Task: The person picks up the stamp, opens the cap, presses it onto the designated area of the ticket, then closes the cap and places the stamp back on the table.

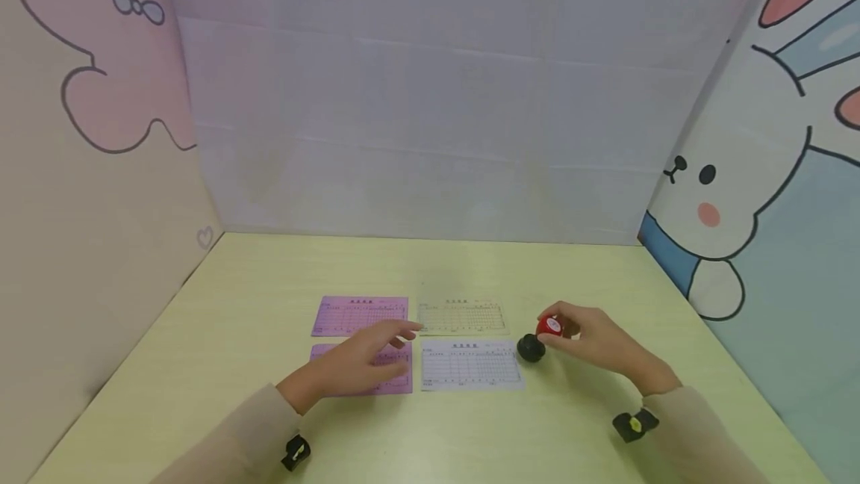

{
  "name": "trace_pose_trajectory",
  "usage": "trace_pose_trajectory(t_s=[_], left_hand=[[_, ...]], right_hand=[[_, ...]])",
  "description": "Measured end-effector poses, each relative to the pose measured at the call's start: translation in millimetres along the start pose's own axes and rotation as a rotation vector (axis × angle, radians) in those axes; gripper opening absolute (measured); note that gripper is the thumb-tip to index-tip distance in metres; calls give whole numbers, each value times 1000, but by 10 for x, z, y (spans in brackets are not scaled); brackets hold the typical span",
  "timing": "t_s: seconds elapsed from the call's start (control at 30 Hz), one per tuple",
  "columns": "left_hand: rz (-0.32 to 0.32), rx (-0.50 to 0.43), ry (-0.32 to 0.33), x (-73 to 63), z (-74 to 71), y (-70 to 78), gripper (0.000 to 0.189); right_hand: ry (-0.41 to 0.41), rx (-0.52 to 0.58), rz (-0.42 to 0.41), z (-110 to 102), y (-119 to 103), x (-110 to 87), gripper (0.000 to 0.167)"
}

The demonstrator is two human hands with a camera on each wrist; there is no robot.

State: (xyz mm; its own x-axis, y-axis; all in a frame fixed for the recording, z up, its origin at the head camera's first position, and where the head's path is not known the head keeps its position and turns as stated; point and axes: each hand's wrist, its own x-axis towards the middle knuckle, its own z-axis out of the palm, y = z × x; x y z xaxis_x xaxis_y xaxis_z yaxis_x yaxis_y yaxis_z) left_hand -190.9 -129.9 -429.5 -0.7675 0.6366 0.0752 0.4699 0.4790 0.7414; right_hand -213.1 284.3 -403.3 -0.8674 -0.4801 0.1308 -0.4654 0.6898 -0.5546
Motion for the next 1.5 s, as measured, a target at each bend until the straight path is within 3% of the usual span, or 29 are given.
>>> trace_pose_trajectory(t_s=[0.23,0.47,0.7,1.07,1.27,1.5], left_hand=[[5,27,68,88,100,23,57],[24,-76,115,191,218,109,61],[1,-193,134,299,320,176,60],[-42,-379,151,401,441,266,56],[-62,-384,184,433,470,304,55],[-38,-420,212,453,494,307,52]], right_hand=[[-22,66,-14,83,-73,34,25],[-68,144,-61,193,-144,83,25],[-87,191,-97,243,-234,118,29],[-127,403,-126,369,-326,181,29],[-156,532,-98,407,-381,202,32],[-173,684,-30,494,-407,201,34]])
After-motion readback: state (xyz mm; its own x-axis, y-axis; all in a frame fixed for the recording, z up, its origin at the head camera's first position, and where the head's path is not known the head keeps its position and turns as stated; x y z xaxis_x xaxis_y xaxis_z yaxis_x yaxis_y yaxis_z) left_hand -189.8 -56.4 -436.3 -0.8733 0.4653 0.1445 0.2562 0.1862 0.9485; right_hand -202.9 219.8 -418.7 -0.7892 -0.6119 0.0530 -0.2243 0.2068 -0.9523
